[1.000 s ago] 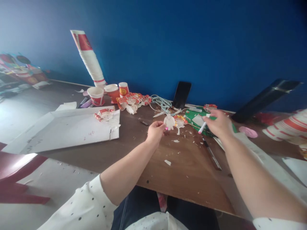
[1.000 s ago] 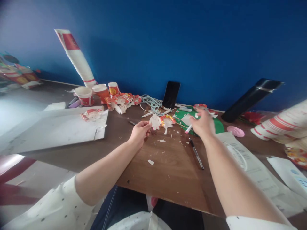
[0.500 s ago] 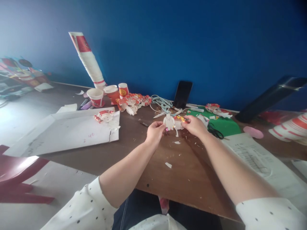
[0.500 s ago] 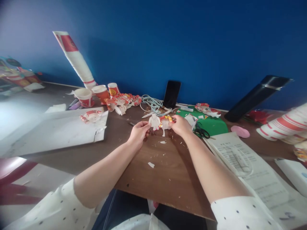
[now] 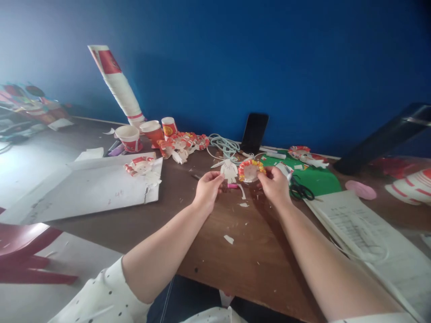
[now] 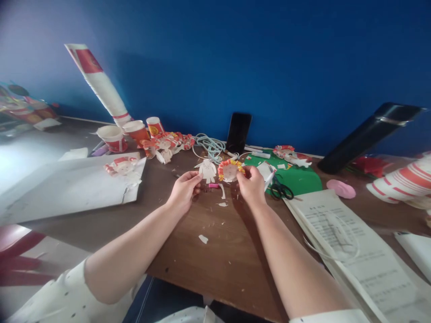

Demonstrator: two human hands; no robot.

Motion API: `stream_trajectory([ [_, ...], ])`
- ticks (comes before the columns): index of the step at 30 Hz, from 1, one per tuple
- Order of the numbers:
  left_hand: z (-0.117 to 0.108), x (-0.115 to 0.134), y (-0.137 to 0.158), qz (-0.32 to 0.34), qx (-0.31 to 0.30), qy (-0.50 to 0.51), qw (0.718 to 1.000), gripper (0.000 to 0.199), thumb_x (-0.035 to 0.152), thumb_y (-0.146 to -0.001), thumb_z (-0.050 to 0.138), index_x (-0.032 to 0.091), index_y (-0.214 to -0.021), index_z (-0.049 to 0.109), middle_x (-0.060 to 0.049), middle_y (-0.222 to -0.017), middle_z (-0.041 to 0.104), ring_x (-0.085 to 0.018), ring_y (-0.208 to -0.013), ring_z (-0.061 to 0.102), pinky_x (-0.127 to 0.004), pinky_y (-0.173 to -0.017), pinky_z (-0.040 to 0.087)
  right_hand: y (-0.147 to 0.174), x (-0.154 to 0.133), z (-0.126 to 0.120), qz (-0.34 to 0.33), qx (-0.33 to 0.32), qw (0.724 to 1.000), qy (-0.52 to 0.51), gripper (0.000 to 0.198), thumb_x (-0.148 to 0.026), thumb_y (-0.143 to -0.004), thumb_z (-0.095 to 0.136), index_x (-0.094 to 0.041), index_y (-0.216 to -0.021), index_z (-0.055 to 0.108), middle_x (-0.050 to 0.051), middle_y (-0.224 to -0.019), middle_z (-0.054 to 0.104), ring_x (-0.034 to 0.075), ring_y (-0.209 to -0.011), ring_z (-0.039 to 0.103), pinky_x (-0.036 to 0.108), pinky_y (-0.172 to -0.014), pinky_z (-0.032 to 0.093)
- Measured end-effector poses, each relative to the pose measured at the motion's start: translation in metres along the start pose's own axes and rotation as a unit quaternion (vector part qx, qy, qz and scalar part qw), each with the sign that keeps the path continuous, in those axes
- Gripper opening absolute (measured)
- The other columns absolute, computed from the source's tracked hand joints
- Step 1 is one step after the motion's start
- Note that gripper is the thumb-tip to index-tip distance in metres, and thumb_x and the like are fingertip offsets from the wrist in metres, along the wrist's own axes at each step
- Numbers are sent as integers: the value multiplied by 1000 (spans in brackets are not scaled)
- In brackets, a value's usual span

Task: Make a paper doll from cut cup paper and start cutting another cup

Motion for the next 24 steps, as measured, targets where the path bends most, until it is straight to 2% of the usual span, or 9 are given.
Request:
stream_trajectory([
  [6, -2, -3, -3, 23, -1, 9, 1000, 25, 28, -63, 76, 14, -77, 60, 5, -57, 50, -3, -47, 42, -15, -43, 30, 5, -3, 1, 54, 1, 996, -74, 24, -36, -68, 64, -22, -86, 57, 4, -67, 67, 24, -58, 66, 33, -54, 50],
  [10, -3, -3, -4, 22, -4, 9, 1000, 25, 28, -64, 76, 15, -78, 59, 6, -55, 49, -2, -45, 40, -15, -43, 28, 5, 0, 5, 74, 3, 984, -159, 33, -34, -62, 70, -21, -90, 57, 5, -75, 69, 23, -59, 67, 34, -56, 52],
  [13, -2, -1, -3, 25, -4, 15, 1000, 26, 28, -64, 76, 15, -78, 58, 6, -54, 48, -2, -44, 39, -14, -42, 27, 4, 0, 7, 81, -23, 973, -216, 37, -30, -59, 73, -20, -92, 58, 6, -85, 70, 22, -64, 67, 33, -59, 54],
  [16, -2, 0, -2, 28, -2, 14, 999, 25, 28, -65, 74, 15, -77, 57, 7, -55, 48, -2, -44, 39, -15, -42, 28, 5, -1, 8, 77, -36, 969, -231, 38, -32, -60, 72, -21, -94, 59, 4, -84, 70, 21, -64, 65, 34, -60, 54],
  [21, -4, -3, -4, 1, 15, -69, 997, 19, 28, -70, 69, 17, -81, 59, 6, -52, 47, -4, -40, 37, -17, -41, 25, 9, -4, 7, 54, -20, 969, -242, 34, -36, -60, 73, -20, -88, 63, 3, -81, 68, 18, -66, 62, 29, -52, 51],
  [24, -5, -5, -5, 1, -3, -159, 987, 15, 24, -71, 66, 17, -83, 59, 5, -53, 49, -6, -40, 38, -20, -42, 27, 10, -5, 6, 47, -9, 964, -261, 31, -36, -60, 74, -20, -84, 63, 1, -78, 67, 16, -64, 59, 26, -49, 48],
])
Point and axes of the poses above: each hand's wrist, its own y-axis away from the middle knuckle, its own z-axis out of the palm, x = y × z, the point moved 1 cm from there along -y, towards the middle knuckle
